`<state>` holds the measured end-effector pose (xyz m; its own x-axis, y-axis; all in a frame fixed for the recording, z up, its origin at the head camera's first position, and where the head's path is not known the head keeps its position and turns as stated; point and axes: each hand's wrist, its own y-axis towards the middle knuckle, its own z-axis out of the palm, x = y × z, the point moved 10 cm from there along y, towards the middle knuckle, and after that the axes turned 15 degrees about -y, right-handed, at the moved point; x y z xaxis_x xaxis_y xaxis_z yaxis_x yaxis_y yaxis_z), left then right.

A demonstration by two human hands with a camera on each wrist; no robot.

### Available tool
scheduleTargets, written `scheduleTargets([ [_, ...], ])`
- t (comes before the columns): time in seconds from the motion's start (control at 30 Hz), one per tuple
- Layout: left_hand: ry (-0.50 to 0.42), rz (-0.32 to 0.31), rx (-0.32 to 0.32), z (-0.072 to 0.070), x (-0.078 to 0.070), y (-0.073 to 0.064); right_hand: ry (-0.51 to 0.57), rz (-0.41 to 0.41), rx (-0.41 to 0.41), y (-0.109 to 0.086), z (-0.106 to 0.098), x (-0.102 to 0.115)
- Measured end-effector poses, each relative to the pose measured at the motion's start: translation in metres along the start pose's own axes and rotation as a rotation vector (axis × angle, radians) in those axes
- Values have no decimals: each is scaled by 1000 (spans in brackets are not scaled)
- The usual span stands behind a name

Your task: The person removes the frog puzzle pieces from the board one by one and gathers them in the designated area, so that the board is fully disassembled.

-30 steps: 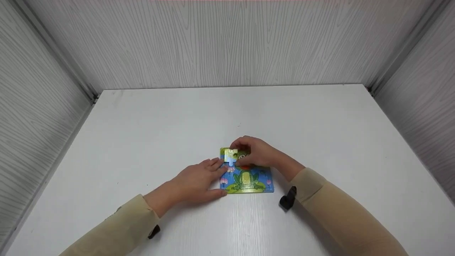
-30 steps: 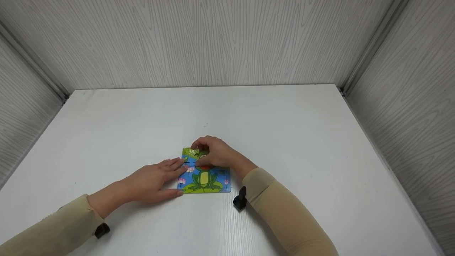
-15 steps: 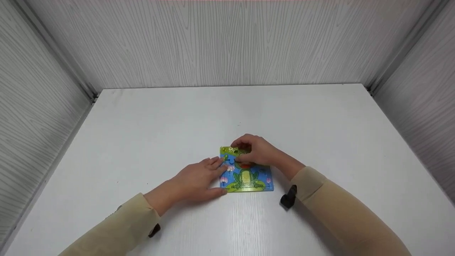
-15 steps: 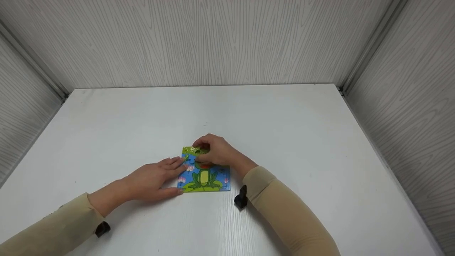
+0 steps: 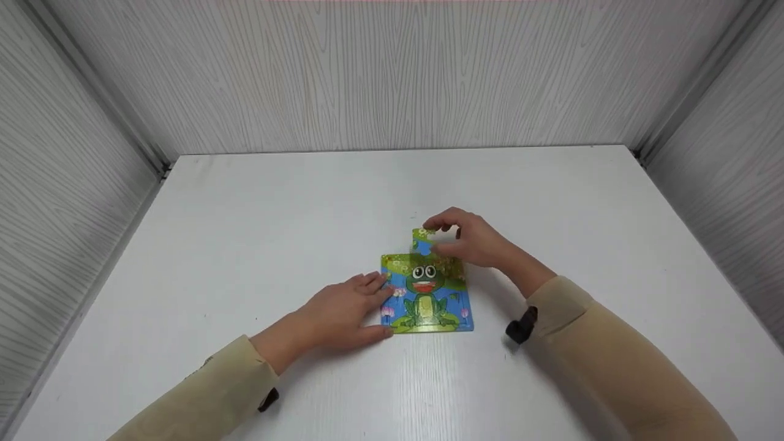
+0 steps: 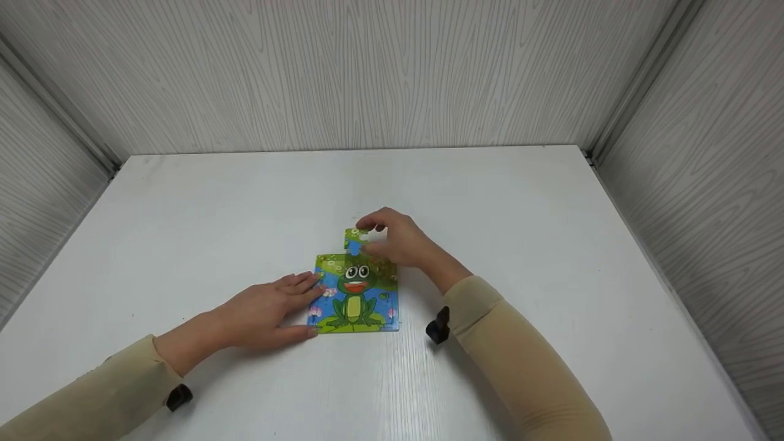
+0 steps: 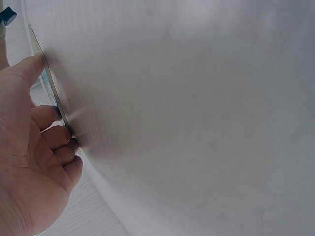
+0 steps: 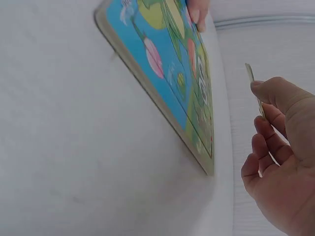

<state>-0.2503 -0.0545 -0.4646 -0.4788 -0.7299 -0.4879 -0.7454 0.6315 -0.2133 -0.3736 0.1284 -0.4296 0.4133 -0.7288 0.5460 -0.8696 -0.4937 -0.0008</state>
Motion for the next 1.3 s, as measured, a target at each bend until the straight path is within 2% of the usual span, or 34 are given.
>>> scheduleTargets([
  [0.3, 6, 5, -1, 0, 0, -1, -20, 70, -19, -6, -27, -46],
  [0.63, 4, 6, -3, 1, 2, -1, -17, 123, -52, -13, -40, -88],
  [0.97, -6, -1, 2, 1, 2, -1, -12, 173, -50, -16, -41, -105],
  [1.3, -5, 1, 4, 2, 3, -1, 2, 215, -53, -15, -39, -111],
])
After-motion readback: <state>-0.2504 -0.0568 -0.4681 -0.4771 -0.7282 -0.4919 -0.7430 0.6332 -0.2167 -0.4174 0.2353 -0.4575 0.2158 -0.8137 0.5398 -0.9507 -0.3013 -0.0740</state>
